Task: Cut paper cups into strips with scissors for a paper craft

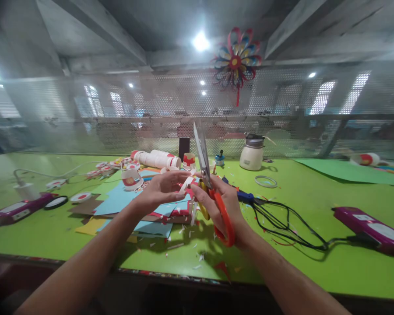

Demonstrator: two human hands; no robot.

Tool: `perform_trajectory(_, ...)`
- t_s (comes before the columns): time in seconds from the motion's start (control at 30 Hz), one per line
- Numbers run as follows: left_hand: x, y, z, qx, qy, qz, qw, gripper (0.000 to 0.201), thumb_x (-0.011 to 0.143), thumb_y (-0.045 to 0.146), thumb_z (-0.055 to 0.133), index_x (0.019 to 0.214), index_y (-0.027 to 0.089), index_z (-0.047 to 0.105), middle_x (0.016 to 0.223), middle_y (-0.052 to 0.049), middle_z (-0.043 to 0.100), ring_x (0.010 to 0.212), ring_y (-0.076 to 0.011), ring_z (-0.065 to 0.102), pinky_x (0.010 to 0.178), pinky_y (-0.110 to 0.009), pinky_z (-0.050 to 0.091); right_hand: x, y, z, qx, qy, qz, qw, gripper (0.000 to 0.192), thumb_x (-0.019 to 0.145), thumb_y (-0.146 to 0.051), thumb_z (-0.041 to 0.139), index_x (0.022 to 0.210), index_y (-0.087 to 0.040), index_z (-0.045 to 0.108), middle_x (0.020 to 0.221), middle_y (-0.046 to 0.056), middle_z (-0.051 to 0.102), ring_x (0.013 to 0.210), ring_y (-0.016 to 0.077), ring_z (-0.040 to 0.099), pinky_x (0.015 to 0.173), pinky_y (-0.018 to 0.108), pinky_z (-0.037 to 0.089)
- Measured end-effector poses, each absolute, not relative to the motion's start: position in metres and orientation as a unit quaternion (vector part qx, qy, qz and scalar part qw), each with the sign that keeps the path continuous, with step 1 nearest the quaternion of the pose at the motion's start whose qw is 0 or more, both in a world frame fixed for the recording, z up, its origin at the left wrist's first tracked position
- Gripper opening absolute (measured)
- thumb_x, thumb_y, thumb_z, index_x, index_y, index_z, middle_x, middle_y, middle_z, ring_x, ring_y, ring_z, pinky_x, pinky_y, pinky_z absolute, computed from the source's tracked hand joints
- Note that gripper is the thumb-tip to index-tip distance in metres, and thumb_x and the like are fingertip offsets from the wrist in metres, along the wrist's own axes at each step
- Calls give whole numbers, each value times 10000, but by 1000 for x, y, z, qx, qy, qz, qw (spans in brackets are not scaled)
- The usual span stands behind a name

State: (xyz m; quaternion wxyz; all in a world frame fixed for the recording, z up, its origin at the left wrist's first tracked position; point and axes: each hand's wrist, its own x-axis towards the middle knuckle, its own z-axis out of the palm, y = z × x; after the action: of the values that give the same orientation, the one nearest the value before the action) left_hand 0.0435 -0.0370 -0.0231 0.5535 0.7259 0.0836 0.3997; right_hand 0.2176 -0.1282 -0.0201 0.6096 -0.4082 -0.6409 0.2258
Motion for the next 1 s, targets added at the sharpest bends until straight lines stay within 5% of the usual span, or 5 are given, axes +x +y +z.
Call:
perform_trajectory(0.27,17,-24,-14,638,88,502,577,393,767,265,706,1154,200,681,1187,-115,666,1127,-260,583,967,-392,428,234,-124,-18,-461,-696,186,517,420,897,-538,512,1028,-159,637,673,6,604,620,159,584,617,286,484)
perform_trajectory(0.53,-3,-16,-4,558,48,565,606,367,789,326,616,1104,157,697,1046,-128,706,1027,-264,636,880,-399,478,251,-122,-16,-414,-807,237,347,504,927,-587,406,1000,-160,663,602,-8,521,527,130,484,512,256,403)
perform_trajectory(0.7,-3,-18,-2,542,52,566,619,375,774,345,601,1072,148,713,1068,-137,698,960,-234,635,845,-374,483,244,-135,3,-393,-834,228,314,438,943,-523,413,874,-193,693,621,6,554,527,121,491,498,231,414)
perform_trajectory(1.0,1,-16,-4,564,33,552,614,363,799,299,579,1108,151,701,1090,-145,697,1028,-288,638,925,-448,459,230,-144,3,-426,-787,317,314,520,912,-621,387,923,-192,680,602,1,530,517,127,460,486,247,376)
